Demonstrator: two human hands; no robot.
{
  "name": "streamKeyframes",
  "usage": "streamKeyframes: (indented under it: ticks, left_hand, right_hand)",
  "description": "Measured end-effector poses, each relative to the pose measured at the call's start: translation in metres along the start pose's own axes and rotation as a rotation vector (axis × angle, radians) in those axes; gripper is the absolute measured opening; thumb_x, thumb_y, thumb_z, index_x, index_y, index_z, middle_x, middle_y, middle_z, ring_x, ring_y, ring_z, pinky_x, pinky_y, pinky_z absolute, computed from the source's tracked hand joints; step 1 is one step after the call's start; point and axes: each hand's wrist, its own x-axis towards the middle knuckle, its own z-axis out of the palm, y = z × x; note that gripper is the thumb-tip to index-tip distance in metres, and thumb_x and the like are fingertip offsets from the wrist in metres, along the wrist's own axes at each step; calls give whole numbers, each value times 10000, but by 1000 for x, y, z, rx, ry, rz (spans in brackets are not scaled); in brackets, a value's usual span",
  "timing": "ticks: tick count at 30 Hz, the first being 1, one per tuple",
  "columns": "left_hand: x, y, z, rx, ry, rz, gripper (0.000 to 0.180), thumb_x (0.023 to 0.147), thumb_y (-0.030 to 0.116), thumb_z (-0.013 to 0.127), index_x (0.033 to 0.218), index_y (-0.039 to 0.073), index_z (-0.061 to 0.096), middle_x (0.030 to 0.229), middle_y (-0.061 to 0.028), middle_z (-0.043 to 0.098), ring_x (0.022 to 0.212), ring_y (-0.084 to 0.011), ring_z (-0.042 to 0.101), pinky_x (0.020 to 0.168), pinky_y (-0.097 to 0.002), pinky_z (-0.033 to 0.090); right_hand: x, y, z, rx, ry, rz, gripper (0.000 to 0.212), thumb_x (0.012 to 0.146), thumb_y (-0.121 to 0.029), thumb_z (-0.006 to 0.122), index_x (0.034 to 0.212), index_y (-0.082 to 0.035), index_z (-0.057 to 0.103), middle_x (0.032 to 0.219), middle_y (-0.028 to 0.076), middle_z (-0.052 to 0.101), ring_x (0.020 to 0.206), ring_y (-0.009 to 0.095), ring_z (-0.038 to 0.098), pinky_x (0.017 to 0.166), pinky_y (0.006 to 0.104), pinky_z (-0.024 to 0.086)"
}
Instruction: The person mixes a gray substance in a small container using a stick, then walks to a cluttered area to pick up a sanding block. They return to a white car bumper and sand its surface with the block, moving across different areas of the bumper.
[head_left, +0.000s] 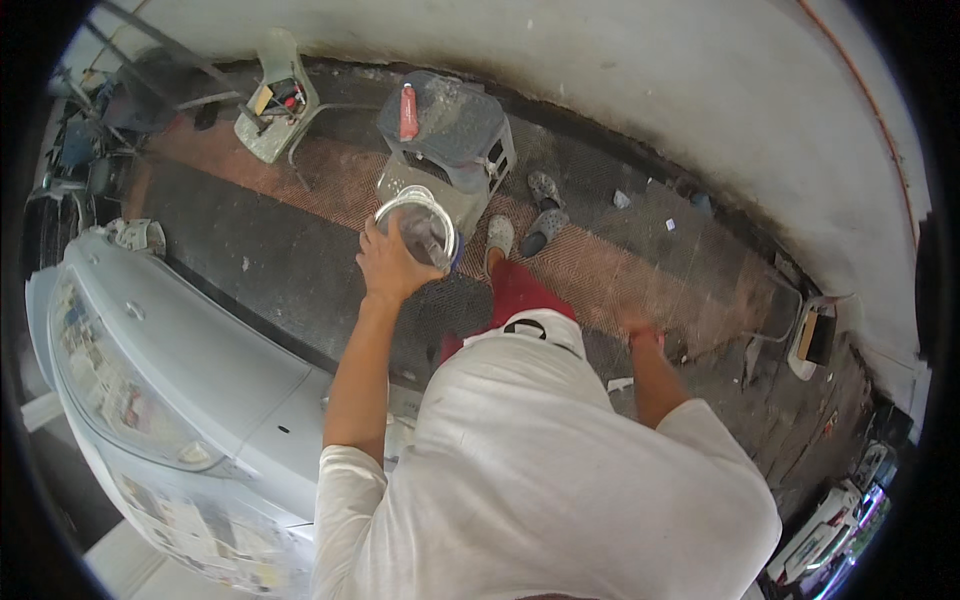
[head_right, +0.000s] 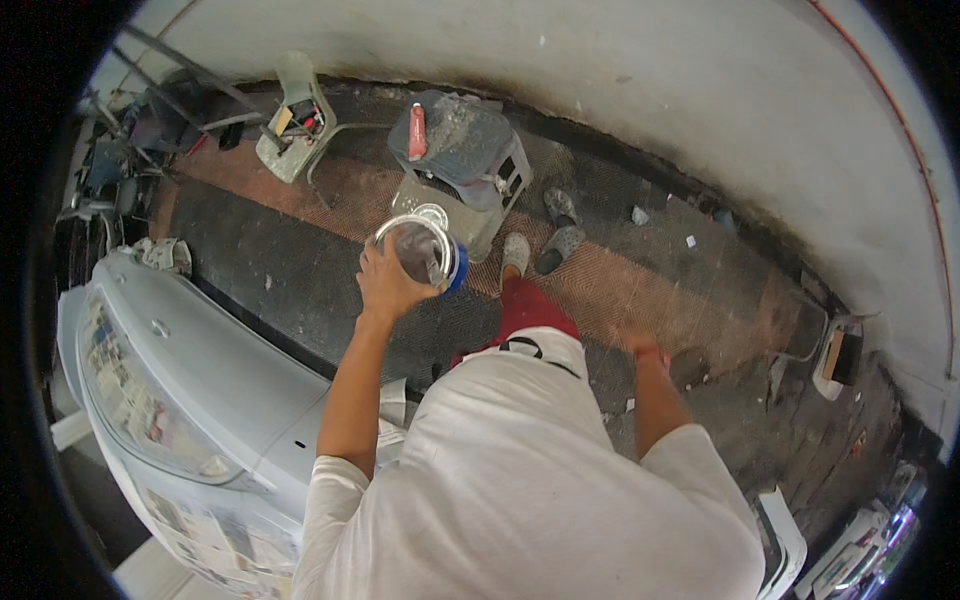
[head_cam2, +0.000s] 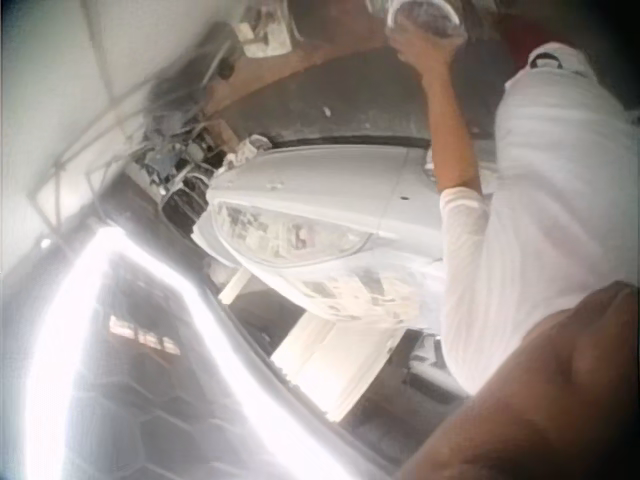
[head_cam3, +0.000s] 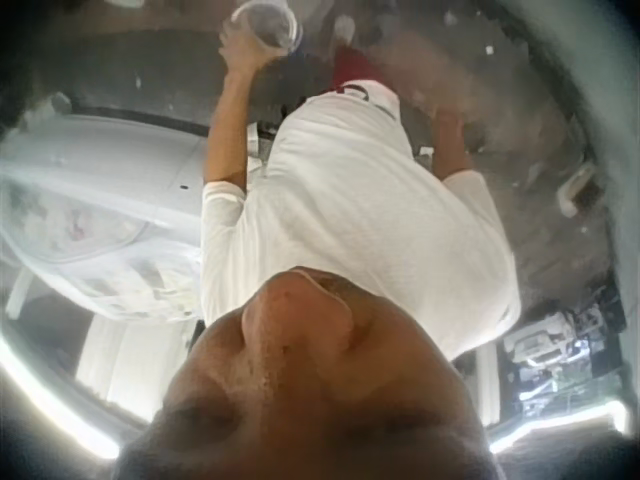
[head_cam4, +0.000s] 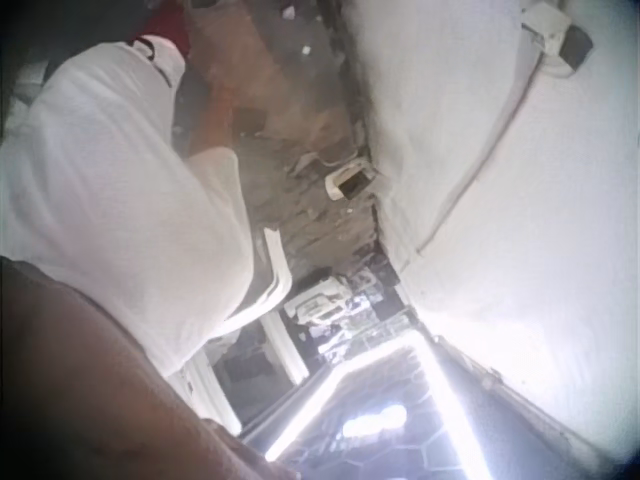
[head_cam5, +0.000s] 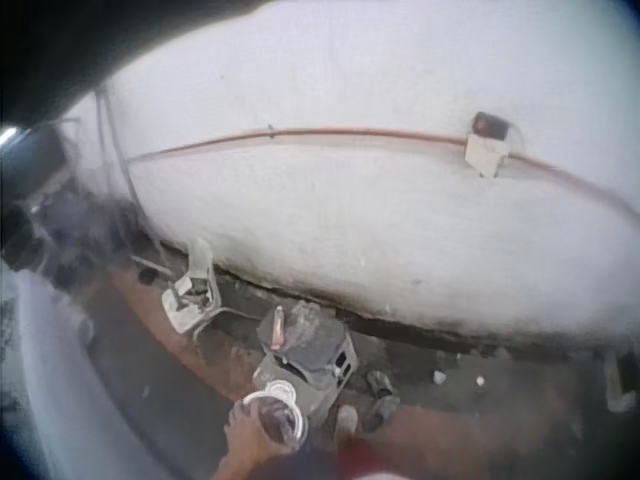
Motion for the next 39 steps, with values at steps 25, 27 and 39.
streamKeyframes:
  ticks: [25,27,39]
  left_hand:
    - [317,64,3,-153,100,395,1483,525,570,1048,1722,222,243,1691,-357,283,1587,-527,293,1261,-603,342]
    - [321,47,16,-232,138,400,1579,515,610,1042,1743,158,158,1696,-374,264,1593,-527,281,1261,-604,339]
    - [325,19,49,-529,-137,218,1760,513,598,1054,1735,52,-87,1738,-407,147,1641,-535,176,1268,-695,271]
  right_hand:
    - [-7,-419,-165,234,397,-665,576,987,-291,760,1498,-101,574,1275,199,731,1143,421,720,951,495,585]
    - [5,-459,-179,229,389,-689,593,966,-266,768,1503,-117,565,1235,178,733,1113,412,723,935,505,586]
    - [73,-547,-213,-229,547,-882,173,953,-201,734,1097,-123,786,1082,93,737,1011,335,736,842,470,596]
